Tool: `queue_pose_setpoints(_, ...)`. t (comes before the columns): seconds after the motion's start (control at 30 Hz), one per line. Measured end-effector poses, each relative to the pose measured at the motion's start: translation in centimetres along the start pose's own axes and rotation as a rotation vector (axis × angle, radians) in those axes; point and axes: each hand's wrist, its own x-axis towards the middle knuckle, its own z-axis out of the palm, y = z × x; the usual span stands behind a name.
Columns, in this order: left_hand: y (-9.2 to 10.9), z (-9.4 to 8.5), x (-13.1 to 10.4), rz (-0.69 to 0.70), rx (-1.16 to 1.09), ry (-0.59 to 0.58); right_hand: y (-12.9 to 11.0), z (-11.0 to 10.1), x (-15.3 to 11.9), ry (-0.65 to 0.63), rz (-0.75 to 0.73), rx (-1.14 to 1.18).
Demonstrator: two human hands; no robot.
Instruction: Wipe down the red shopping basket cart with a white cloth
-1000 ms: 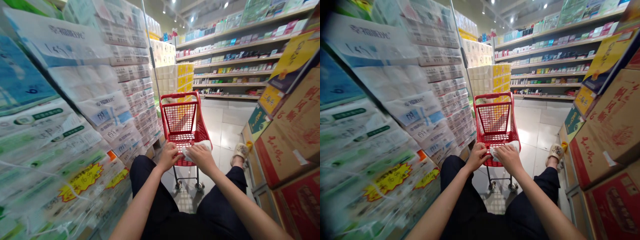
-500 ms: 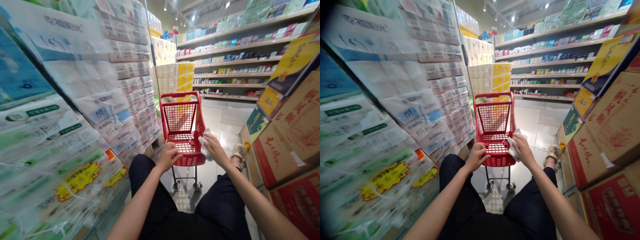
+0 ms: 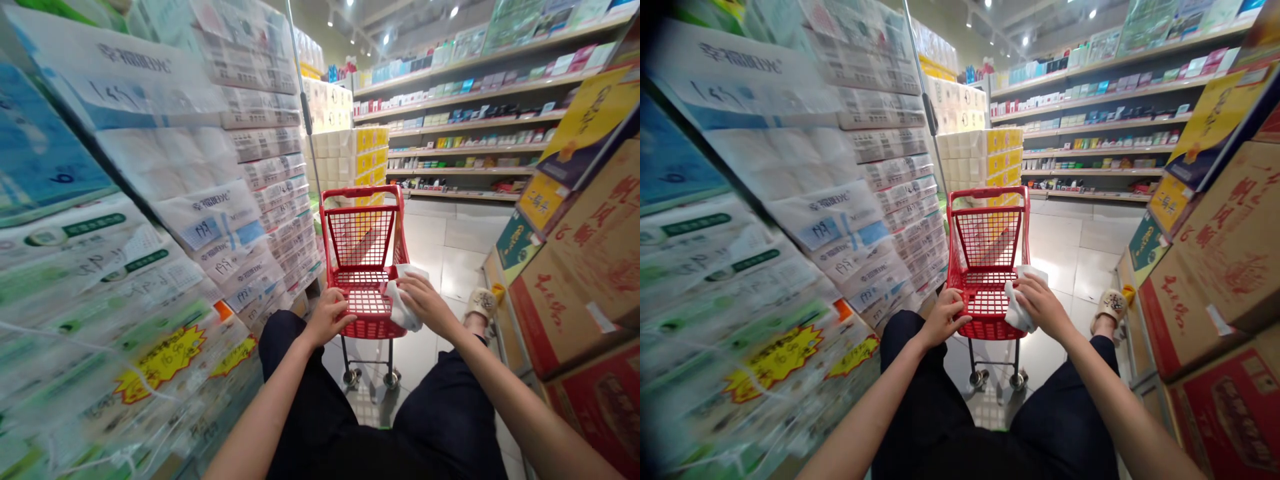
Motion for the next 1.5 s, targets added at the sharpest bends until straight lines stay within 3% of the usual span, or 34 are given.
queue_pose_setpoints(0.13,0.1,0.1,0.2,0.004,-0.011,-0.005,3.6,0.3,2.3,-0.083,0.003,0.064)
queue_pose_setpoints(0.23,0.3,0.4,0.4,0.000,-0.006,0.005,4.2,0.4,3.2,-0.085,0.037,0.082)
queue_pose_setpoints(0.63,1.2,-0.1,-0.1,-0.009,0.002,0.016,-1.0,-0.9,1.0,0.019,0.036,-0.003)
queue_pose_setpoints(1.07,3.7,-0.4,0.5,-0.061,0.136,0.028,-2.7,-1.7,-1.8,0.060,0.074,-0.001)
queue_pose_setpoints(1.33,7.2,2.7,1.9,-0.086,0.279,-0.055,-3.3,-1.7,-2.2,0.104,0.084,0.019)
queue_pose_setpoints(1.5,7.1,2.8,1.8,-0.098,0.364,-0.080,-3.7,-1.7,-2.0,0.100,0.085,0.023)
